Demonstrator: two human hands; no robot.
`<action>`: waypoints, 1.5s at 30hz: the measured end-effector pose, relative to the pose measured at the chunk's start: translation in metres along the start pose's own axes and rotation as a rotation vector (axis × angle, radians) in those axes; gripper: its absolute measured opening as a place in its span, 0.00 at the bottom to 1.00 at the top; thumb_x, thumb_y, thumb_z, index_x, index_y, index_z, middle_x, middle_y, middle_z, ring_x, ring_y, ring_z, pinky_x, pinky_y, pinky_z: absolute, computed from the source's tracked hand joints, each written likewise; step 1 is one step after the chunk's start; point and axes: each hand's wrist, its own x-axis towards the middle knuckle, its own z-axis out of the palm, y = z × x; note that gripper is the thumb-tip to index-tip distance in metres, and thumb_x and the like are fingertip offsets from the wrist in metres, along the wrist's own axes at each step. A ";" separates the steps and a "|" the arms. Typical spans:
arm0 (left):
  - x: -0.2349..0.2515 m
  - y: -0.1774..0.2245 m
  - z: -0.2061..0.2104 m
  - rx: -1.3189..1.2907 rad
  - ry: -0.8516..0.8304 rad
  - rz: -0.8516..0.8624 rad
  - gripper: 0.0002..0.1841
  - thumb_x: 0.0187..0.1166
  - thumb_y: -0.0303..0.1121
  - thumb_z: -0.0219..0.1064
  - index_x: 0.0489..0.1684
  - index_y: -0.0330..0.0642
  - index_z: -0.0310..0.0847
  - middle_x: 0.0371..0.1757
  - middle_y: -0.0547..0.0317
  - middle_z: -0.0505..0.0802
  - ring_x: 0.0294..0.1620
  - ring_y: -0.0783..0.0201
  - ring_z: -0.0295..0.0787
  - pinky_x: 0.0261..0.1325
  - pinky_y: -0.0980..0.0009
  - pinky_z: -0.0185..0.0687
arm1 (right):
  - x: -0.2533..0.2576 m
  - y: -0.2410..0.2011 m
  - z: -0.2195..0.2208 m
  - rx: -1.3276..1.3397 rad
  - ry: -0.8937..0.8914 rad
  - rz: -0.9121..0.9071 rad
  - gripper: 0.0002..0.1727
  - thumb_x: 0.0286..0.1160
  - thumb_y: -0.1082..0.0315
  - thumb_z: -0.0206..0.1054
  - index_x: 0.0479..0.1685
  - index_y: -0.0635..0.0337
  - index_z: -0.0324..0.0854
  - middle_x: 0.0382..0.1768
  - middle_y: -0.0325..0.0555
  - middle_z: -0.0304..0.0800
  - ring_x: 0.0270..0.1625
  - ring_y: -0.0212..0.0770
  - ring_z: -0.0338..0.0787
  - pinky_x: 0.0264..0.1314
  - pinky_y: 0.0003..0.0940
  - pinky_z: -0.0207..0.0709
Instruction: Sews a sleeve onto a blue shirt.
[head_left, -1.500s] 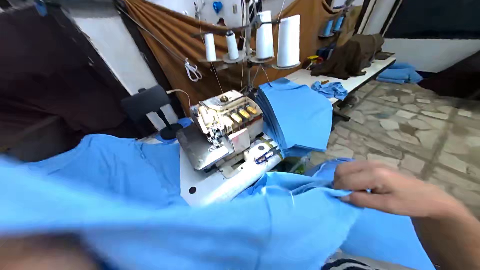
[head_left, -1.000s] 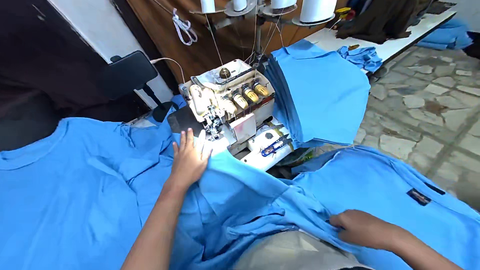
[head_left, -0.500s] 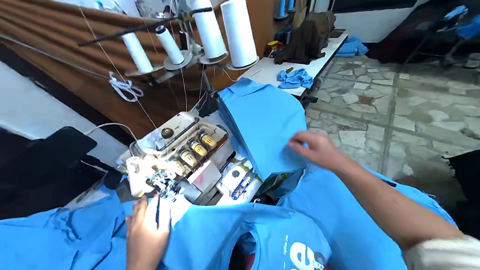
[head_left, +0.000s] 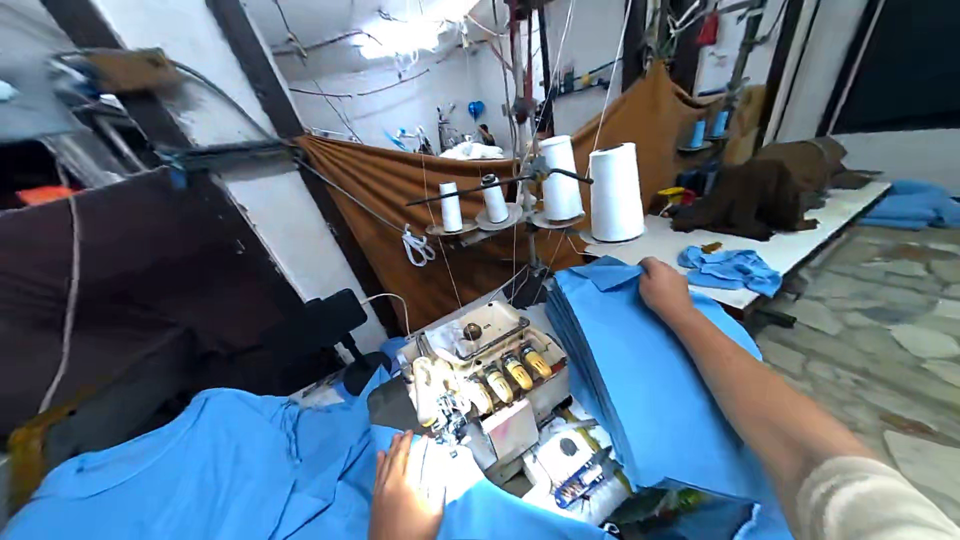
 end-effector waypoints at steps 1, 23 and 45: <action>-0.002 -0.002 0.003 -0.006 0.064 0.035 0.22 0.68 0.36 0.63 0.52 0.25 0.90 0.64 0.30 0.90 0.70 0.28 0.84 0.74 0.30 0.69 | -0.015 -0.010 -0.012 0.082 0.032 -0.021 0.19 0.89 0.74 0.49 0.68 0.76 0.77 0.59 0.79 0.84 0.67 0.76 0.83 0.71 0.72 0.68; -0.158 0.030 -0.123 -1.141 0.039 -0.249 0.14 0.84 0.30 0.61 0.48 0.65 0.89 0.45 0.85 0.95 0.46 0.88 0.89 0.51 0.85 0.85 | -0.348 -0.203 -0.026 0.585 -0.722 -1.198 0.18 0.81 0.66 0.62 0.20 0.64 0.78 0.10 0.43 0.69 0.14 0.38 0.72 0.18 0.33 0.61; 0.035 0.002 -0.025 -0.347 -0.308 0.067 0.06 0.79 0.25 0.68 0.33 0.32 0.86 0.36 0.49 0.91 0.38 0.60 0.88 0.47 0.57 0.82 | -0.335 -0.103 0.089 0.378 -0.578 -0.440 0.18 0.83 0.61 0.62 0.41 0.66 0.92 0.72 0.66 0.80 0.80 0.66 0.72 0.81 0.65 0.61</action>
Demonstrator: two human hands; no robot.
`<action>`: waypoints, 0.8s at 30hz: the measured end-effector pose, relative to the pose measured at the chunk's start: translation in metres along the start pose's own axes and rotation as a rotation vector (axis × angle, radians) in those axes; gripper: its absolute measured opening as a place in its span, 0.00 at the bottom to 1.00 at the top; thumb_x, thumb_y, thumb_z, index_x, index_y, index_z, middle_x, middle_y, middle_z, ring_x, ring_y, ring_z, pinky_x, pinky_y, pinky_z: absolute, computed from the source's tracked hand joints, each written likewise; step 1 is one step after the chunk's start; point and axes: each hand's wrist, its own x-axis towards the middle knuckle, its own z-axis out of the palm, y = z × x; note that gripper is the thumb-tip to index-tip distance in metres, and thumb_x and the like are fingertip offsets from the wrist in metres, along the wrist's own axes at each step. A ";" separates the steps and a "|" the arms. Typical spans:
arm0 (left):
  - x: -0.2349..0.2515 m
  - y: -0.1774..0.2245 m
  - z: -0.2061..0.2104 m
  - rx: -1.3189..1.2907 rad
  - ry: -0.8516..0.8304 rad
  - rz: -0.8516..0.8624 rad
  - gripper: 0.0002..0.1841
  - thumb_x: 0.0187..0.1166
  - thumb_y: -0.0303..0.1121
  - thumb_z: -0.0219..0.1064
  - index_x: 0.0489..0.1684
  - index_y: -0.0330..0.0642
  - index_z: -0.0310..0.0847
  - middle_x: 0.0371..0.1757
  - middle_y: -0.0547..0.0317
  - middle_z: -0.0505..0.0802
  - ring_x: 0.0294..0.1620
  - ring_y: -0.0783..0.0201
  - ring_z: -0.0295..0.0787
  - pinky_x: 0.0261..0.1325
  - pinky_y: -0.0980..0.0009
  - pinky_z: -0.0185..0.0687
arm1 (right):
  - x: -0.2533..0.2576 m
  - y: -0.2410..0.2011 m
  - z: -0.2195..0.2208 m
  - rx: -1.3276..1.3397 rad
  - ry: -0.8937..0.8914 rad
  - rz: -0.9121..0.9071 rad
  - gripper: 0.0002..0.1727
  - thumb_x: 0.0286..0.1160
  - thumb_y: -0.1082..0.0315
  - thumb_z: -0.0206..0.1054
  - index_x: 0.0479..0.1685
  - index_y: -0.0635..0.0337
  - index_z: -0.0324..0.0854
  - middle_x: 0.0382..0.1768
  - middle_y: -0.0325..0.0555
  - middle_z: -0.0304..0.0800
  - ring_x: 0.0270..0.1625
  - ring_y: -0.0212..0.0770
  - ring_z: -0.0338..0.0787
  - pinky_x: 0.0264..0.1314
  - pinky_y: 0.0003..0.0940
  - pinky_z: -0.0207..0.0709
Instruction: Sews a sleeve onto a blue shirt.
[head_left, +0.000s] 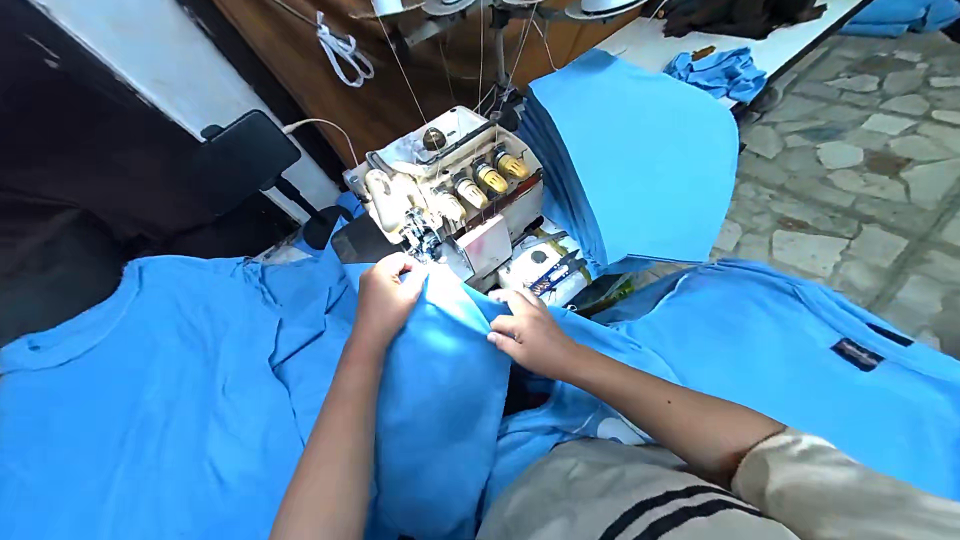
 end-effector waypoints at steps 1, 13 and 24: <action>-0.001 -0.001 -0.002 -0.001 -0.019 -0.011 0.06 0.79 0.25 0.68 0.32 0.32 0.86 0.36 0.49 0.91 0.38 0.60 0.88 0.47 0.58 0.83 | 0.001 0.000 -0.002 0.031 -0.046 0.002 0.18 0.82 0.61 0.62 0.41 0.68 0.92 0.66 0.68 0.82 0.75 0.66 0.76 0.77 0.63 0.65; -0.010 0.006 -0.011 0.074 -0.105 -0.177 0.06 0.80 0.27 0.69 0.33 0.34 0.84 0.35 0.53 0.88 0.36 0.64 0.82 0.44 0.63 0.77 | -0.013 0.001 0.022 0.111 0.145 -0.187 0.15 0.77 0.62 0.63 0.27 0.61 0.89 0.36 0.56 0.86 0.40 0.50 0.87 0.39 0.42 0.80; -0.027 0.023 0.008 0.416 0.000 -0.068 0.10 0.80 0.28 0.66 0.47 0.31 0.91 0.49 0.37 0.90 0.51 0.38 0.89 0.50 0.41 0.83 | -0.014 0.005 0.025 0.108 0.172 -0.174 0.16 0.78 0.62 0.62 0.27 0.60 0.88 0.31 0.52 0.84 0.36 0.46 0.85 0.36 0.38 0.78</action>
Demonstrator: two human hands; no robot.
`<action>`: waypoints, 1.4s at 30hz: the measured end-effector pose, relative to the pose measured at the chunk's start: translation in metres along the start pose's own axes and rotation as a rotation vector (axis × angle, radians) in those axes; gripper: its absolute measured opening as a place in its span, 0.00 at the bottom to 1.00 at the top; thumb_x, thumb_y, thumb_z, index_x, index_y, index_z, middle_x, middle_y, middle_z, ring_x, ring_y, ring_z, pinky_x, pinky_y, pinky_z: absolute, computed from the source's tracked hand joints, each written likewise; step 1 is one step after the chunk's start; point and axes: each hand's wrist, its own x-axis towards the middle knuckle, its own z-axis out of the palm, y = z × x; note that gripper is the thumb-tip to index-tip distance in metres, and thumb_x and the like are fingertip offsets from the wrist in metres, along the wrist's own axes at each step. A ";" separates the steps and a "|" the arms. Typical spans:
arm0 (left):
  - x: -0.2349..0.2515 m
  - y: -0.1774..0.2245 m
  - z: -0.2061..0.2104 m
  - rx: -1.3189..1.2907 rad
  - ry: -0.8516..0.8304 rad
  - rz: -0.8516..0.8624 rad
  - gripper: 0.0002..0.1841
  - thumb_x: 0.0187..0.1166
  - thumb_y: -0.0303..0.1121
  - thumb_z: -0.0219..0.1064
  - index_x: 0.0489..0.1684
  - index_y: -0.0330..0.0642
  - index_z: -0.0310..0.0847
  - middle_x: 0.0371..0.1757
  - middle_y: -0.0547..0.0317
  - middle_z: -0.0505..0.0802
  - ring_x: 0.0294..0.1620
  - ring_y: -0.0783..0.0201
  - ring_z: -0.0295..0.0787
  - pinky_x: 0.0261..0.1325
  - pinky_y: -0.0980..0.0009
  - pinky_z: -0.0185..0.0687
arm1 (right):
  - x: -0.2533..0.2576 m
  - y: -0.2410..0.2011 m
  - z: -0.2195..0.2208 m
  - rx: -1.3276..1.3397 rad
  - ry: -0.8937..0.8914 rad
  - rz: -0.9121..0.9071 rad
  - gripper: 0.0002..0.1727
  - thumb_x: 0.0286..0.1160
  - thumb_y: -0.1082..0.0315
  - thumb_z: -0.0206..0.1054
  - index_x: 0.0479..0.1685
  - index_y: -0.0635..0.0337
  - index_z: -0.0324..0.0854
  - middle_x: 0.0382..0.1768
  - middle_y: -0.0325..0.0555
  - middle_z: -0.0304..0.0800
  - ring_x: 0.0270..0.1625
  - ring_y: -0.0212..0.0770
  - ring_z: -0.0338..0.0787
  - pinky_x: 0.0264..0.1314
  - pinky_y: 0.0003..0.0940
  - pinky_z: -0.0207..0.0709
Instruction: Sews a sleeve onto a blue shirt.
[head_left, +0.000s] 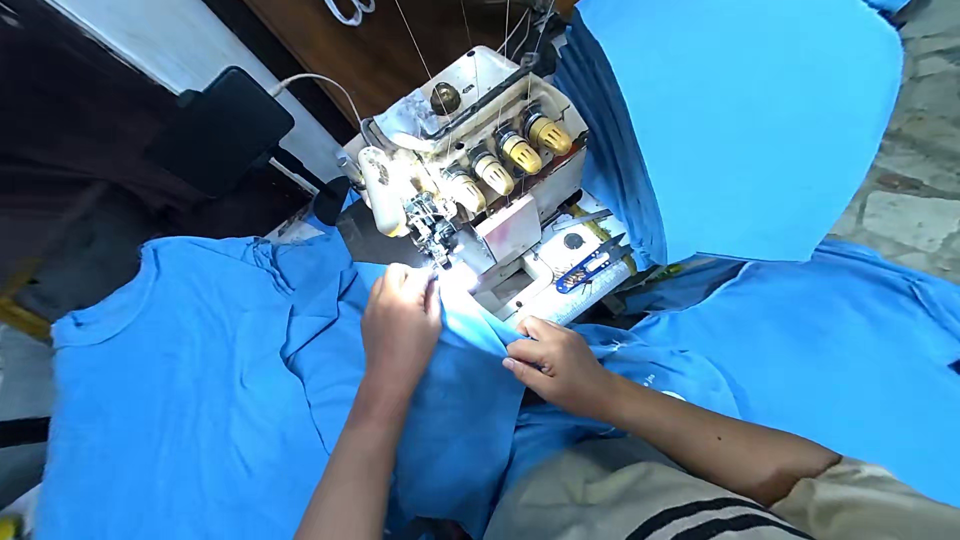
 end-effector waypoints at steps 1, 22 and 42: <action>-0.009 0.004 0.004 0.057 0.004 -0.002 0.14 0.82 0.32 0.64 0.53 0.31 0.90 0.57 0.34 0.89 0.58 0.33 0.86 0.56 0.37 0.80 | -0.001 0.000 -0.001 -0.005 0.008 0.005 0.16 0.78 0.61 0.61 0.27 0.60 0.88 0.30 0.51 0.82 0.34 0.45 0.84 0.35 0.36 0.77; -0.130 -0.069 -0.050 -0.183 0.339 -0.394 0.19 0.88 0.32 0.54 0.63 0.26 0.84 0.69 0.32 0.86 0.71 0.47 0.84 0.72 0.56 0.78 | -0.079 0.051 -0.065 -0.148 -0.088 0.322 0.20 0.85 0.62 0.57 0.45 0.73 0.87 0.33 0.58 0.90 0.34 0.43 0.88 0.40 0.44 0.81; -0.282 -0.154 -0.168 -0.649 0.337 -0.995 0.14 0.96 0.36 0.41 0.48 0.43 0.72 0.41 0.71 0.93 0.34 0.78 0.93 0.43 0.81 0.90 | -0.056 0.012 -0.076 0.097 -0.247 0.549 0.08 0.85 0.71 0.60 0.37 0.62 0.82 0.28 0.37 0.81 0.33 0.26 0.80 0.41 0.28 0.76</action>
